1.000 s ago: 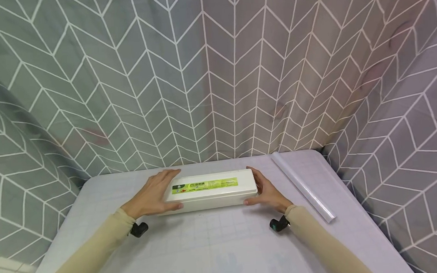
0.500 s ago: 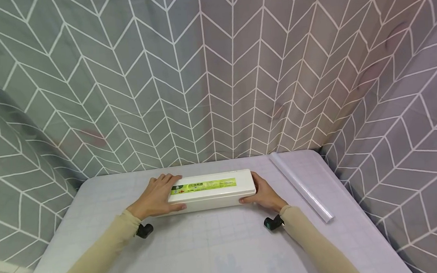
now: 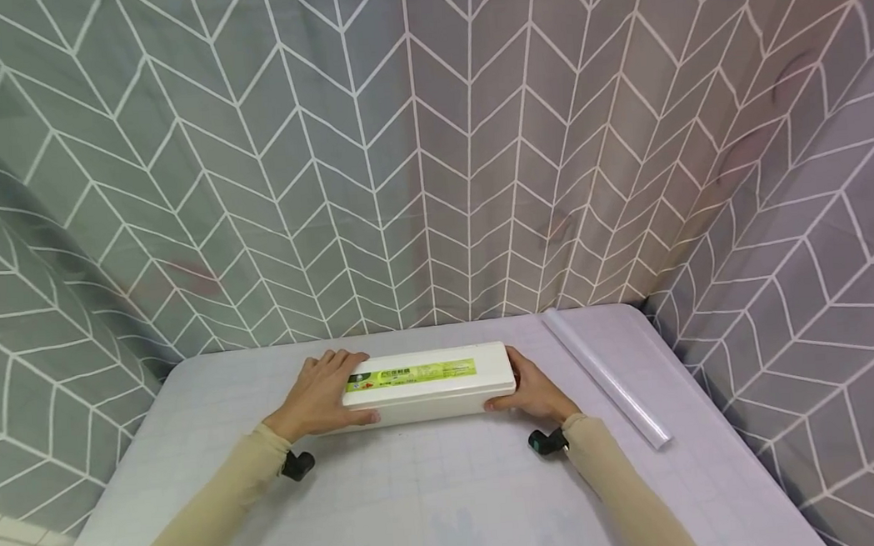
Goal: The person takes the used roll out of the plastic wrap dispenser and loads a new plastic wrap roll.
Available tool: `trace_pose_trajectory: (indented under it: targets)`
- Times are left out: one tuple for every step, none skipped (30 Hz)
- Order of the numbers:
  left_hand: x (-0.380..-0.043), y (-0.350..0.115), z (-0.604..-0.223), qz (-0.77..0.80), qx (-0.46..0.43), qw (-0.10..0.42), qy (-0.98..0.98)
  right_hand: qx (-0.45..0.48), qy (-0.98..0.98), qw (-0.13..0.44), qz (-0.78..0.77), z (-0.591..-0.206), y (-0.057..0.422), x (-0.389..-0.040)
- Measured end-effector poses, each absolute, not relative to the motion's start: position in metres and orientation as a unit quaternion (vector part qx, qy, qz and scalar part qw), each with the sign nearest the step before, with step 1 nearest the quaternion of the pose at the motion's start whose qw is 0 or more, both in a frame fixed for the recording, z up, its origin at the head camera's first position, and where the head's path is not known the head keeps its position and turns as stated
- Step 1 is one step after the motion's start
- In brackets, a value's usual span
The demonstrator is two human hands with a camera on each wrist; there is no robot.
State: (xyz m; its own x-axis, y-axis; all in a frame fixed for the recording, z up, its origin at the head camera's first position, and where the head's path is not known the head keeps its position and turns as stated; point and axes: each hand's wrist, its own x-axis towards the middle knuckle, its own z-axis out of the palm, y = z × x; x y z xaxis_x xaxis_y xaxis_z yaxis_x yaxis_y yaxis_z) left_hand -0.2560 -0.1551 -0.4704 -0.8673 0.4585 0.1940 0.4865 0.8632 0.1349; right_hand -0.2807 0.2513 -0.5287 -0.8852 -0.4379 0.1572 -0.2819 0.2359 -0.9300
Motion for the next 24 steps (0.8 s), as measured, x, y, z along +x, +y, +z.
trace_pose_trajectory:
  targets:
    - [-0.2556,-0.1542,-0.4712,-0.089,-0.245,0.078,-0.962,-0.233,0.782,0.069,-0.574,-0.5300,0.2522,-0.2803]
    - [-0.2554,-0.1535,-0.4723,-0.086,-0.245,0.081,-0.962,-0.233,0.781,0.070,-0.575,-0.5311,0.2526,-0.2800]
    - [-0.2554,-0.1529,-0.4734,-0.083,-0.245,0.082,-0.962,-0.234,0.781,0.070,-0.575,-0.5319,0.2527,-0.2798]
    - [-0.2553,-0.1524,-0.4742,-0.080,-0.245,0.086,-0.962,-0.234,0.781,0.070,-0.575,-0.5326,0.2528,-0.2796]
    - [-0.2551,-0.1519,-0.4747,-0.077,-0.244,0.087,-0.963,-0.233,0.782,0.070,-0.574,-0.5332,0.2528,-0.2794]
    - [-0.2552,-0.1516,-0.4752,-0.075,-0.243,0.088,-0.963,-0.233,0.782,0.071,-0.574,-0.5336,0.2530,-0.2791]
    - [-0.2553,-0.1514,-0.4756,-0.072,-0.243,0.089,-0.963,-0.230,0.783,0.071,-0.574,-0.5336,0.2530,-0.2787]
    - [-0.2553,-0.1513,-0.4758,-0.070,-0.243,0.089,-0.963,-0.228,0.784,0.071,-0.573,-0.5336,0.2532,-0.2784]
    - [-0.2555,-0.1512,-0.4762,-0.069,-0.243,0.089,-0.963,-0.227,0.785,0.071,-0.572,-0.5333,0.2534,-0.2779]
    - [-0.2555,-0.1512,-0.4762,-0.068,-0.243,0.087,-0.964,-0.227,0.786,0.070,-0.570,-0.5329,0.2534,-0.2776]
    - [-0.2554,-0.1513,-0.4757,-0.069,-0.244,0.086,-0.963,-0.225,0.788,0.068,-0.569,-0.5324,0.2534,-0.2776]
    - [-0.2555,-0.1513,-0.4753,-0.071,-0.246,0.087,-0.963,-0.224,0.790,0.066,-0.567,-0.5317,0.2534,-0.2775]
    - [-0.2554,-0.1513,-0.4747,-0.073,-0.247,0.087,-0.962,-0.223,0.791,0.064,-0.566,-0.5309,0.2534,-0.2775]
    - [-0.2556,-0.1514,-0.4742,-0.075,-0.248,0.087,-0.962,-0.222,0.793,0.063,-0.564,-0.5302,0.2534,-0.2776]
    - [-0.2558,-0.1514,-0.4737,-0.077,-0.248,0.088,-0.962,-0.222,0.794,0.061,-0.562,-0.5292,0.2530,-0.2777]
    - [-0.2558,-0.1513,-0.4728,-0.079,-0.249,0.089,-0.961,-0.221,0.796,0.060,-0.560,-0.5286,0.2528,-0.2780]
    - [-0.2560,-0.1512,-0.4722,-0.082,-0.250,0.090,-0.961,-0.220,0.796,0.059,-0.560,-0.5280,0.2528,-0.2781]
    - [-0.2564,-0.1512,-0.4722,-0.083,-0.251,0.090,-0.960,-0.220,0.796,0.059,-0.561,-0.5274,0.2527,-0.2782]
    - [-0.2567,-0.1514,-0.4722,-0.083,-0.251,0.090,-0.960,-0.218,0.796,0.059,-0.562,-0.5269,0.2526,-0.2784]
    - [-0.2569,-0.1518,-0.4721,-0.084,-0.251,0.091,-0.960,-0.219,0.796,0.058,-0.562,-0.5267,0.2523,-0.2787]
    - [-0.2568,-0.1521,-0.4718,-0.086,-0.252,0.090,-0.960,-0.219,0.795,0.059,-0.562,-0.5267,0.2519,-0.2792]
    - [-0.2569,-0.1527,-0.4716,-0.086,-0.252,0.091,-0.960,-0.220,0.796,0.059,-0.562,-0.5267,0.2515,-0.2796]
    - [-0.2568,-0.1534,-0.4715,-0.087,-0.251,0.091,-0.960,-0.222,0.795,0.058,-0.562,-0.5266,0.2508,-0.2801]
    - [-0.2569,-0.1541,-0.4716,-0.089,-0.251,0.093,-0.959,-0.224,0.795,0.058,-0.562,-0.5266,0.2504,-0.2806]
